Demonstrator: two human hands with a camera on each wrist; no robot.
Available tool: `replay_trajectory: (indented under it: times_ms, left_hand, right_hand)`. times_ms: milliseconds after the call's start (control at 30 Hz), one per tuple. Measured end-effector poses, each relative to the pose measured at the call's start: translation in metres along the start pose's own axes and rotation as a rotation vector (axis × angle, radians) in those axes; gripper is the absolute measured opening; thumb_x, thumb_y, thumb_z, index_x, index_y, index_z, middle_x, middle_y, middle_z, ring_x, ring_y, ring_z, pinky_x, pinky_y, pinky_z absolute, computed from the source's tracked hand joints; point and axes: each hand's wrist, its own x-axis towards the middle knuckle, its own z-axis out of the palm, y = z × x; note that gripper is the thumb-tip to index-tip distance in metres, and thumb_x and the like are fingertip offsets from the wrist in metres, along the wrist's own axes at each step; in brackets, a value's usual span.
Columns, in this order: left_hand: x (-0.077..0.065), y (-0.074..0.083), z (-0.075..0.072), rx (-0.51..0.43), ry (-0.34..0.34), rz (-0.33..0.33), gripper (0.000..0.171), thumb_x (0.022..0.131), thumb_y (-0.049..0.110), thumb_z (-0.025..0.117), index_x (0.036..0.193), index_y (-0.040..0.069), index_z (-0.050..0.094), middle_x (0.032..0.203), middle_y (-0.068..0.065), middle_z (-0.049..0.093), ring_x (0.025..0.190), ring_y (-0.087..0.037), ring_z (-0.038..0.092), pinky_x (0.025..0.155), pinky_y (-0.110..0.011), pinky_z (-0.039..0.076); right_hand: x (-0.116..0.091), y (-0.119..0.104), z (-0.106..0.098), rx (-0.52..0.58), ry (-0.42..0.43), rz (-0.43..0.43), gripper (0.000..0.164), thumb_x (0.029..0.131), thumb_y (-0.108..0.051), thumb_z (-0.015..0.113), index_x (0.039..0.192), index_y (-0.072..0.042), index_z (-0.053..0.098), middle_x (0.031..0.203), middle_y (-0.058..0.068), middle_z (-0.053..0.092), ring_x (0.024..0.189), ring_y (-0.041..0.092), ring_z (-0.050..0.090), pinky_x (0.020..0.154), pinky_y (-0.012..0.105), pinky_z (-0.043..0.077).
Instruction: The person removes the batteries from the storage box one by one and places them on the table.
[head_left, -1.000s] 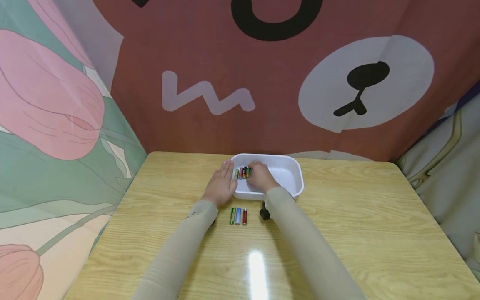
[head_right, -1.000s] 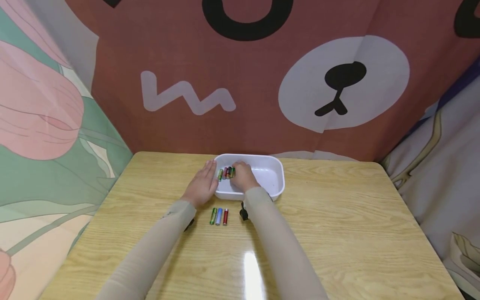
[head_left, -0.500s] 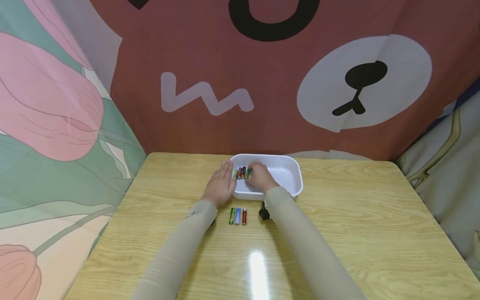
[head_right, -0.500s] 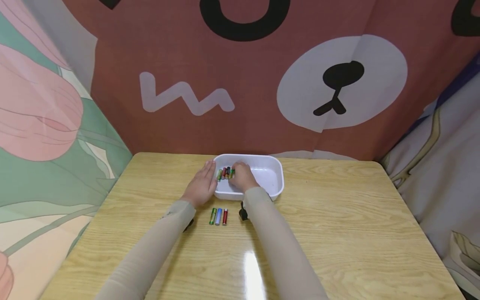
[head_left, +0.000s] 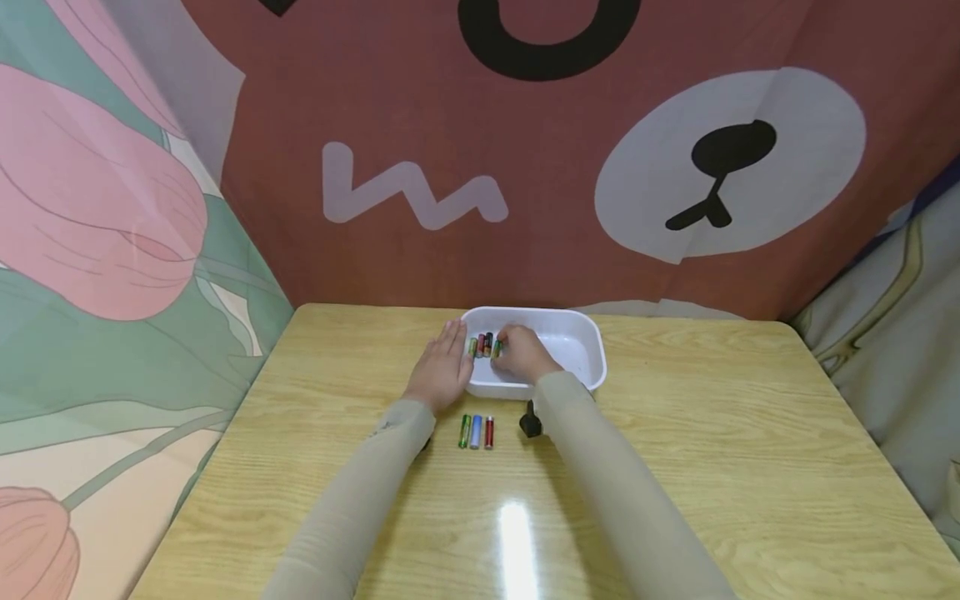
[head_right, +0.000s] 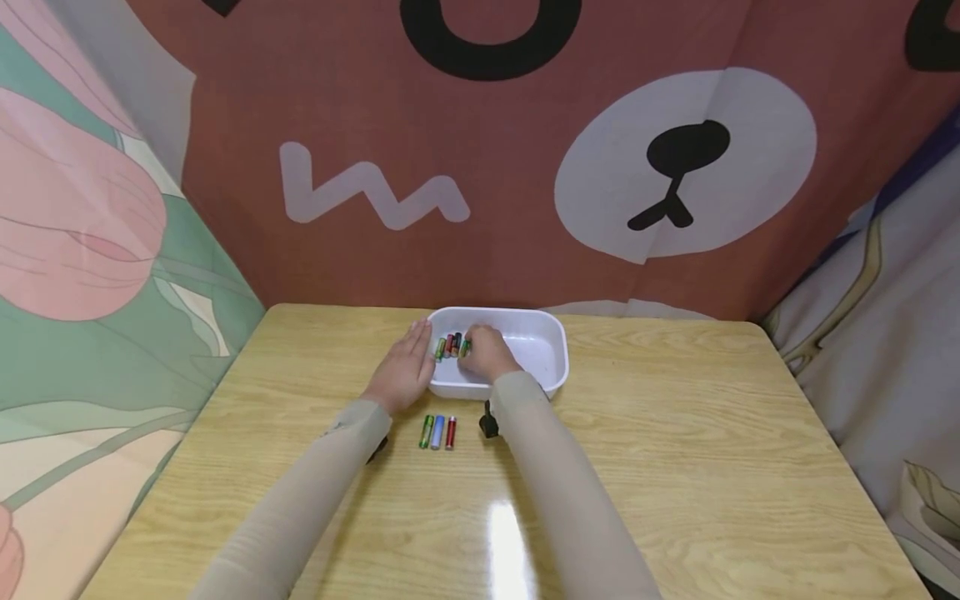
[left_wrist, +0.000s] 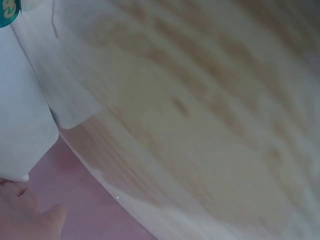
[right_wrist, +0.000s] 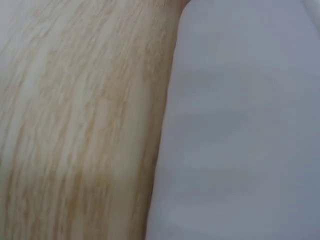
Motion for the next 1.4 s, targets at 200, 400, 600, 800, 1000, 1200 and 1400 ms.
replay_trajectory:
  times_ms: [200, 400, 600, 800, 1000, 1200, 1400]
  left_hand:
    - [0.001, 0.001, 0.000, 0.001, 0.009, 0.013, 0.062, 0.107, 0.028, 0.037, 0.160, 0.001, 0.021, 0.167, -0.015, 0.020, 0.155, -0.028, 0.015, 0.123, -0.051, 0.023]
    - [0.000, 0.002, -0.001, 0.009, -0.001, 0.000, 0.063, 0.108, 0.030, 0.036, 0.161, 0.001, 0.019, 0.168, -0.014, 0.017, 0.155, -0.027, 0.013, 0.124, -0.050, 0.022]
    - [0.000, 0.003, -0.002, -0.005, -0.008, -0.005, 0.064, 0.108, 0.031, 0.036, 0.161, 0.001, 0.018, 0.168, -0.015, 0.017, 0.155, -0.028, 0.013, 0.124, -0.051, 0.021]
    - [0.000, 0.002, -0.002, 0.000, -0.009, -0.013, 0.063, 0.108, 0.031, 0.035, 0.161, 0.002, 0.018, 0.169, -0.012, 0.014, 0.156, -0.026, 0.012, 0.124, -0.049, 0.020]
    - [0.000, 0.002, -0.002, -0.005, -0.025, -0.024, 0.063, 0.108, 0.031, 0.036, 0.161, 0.003, 0.017, 0.169, -0.012, 0.013, 0.156, -0.025, 0.010, 0.125, -0.049, 0.019]
    - [0.000, 0.003, -0.002, -0.004, -0.027, -0.028, 0.064, 0.108, 0.032, 0.035, 0.162, 0.003, 0.015, 0.169, -0.010, 0.011, 0.156, -0.024, 0.009, 0.125, -0.048, 0.019]
    - [-0.001, 0.003, -0.002, -0.012, -0.022, -0.027, 0.064, 0.108, 0.031, 0.035, 0.161, 0.002, 0.017, 0.169, -0.011, 0.012, 0.156, -0.026, 0.010, 0.125, -0.048, 0.019]
  right_hand:
    - [-0.006, -0.002, -0.006, 0.081, -0.006, 0.039, 0.051, 0.077, -0.007, 0.084, 0.121, 0.009, 0.064, 0.110, 0.018, 0.068, 0.104, 0.031, 0.063, 0.099, 0.044, 0.053]
    - [-0.011, 0.000, -0.010, 0.095, 0.001, 0.034, 0.052, 0.077, -0.008, 0.084, 0.122, 0.009, 0.064, 0.111, 0.019, 0.069, 0.104, 0.031, 0.064, 0.098, 0.044, 0.053]
    - [-0.018, 0.001, -0.015, 0.079, 0.012, 0.022, 0.052, 0.077, -0.012, 0.085, 0.122, 0.008, 0.066, 0.114, 0.021, 0.070, 0.108, 0.034, 0.065, 0.100, 0.045, 0.053]
    - [-0.027, -0.001, -0.018, 0.097, 0.018, 0.012, 0.053, 0.079, -0.013, 0.084, 0.124, 0.006, 0.066, 0.117, 0.020, 0.069, 0.110, 0.034, 0.064, 0.100, 0.045, 0.053]
    - [-0.037, -0.004, -0.019, 0.135, 0.048, 0.006, 0.053, 0.079, -0.015, 0.084, 0.125, 0.005, 0.066, 0.116, 0.018, 0.069, 0.107, 0.031, 0.065, 0.096, 0.042, 0.055]
    - [-0.047, -0.008, -0.020, 0.181, 0.075, -0.011, 0.051, 0.081, -0.015, 0.083, 0.125, 0.003, 0.066, 0.118, 0.017, 0.068, 0.106, 0.029, 0.066, 0.095, 0.041, 0.056]
    - [-0.057, -0.010, -0.021, 0.218, 0.099, -0.031, 0.050, 0.082, -0.017, 0.083, 0.124, 0.002, 0.067, 0.119, 0.016, 0.067, 0.106, 0.030, 0.066, 0.096, 0.042, 0.056]
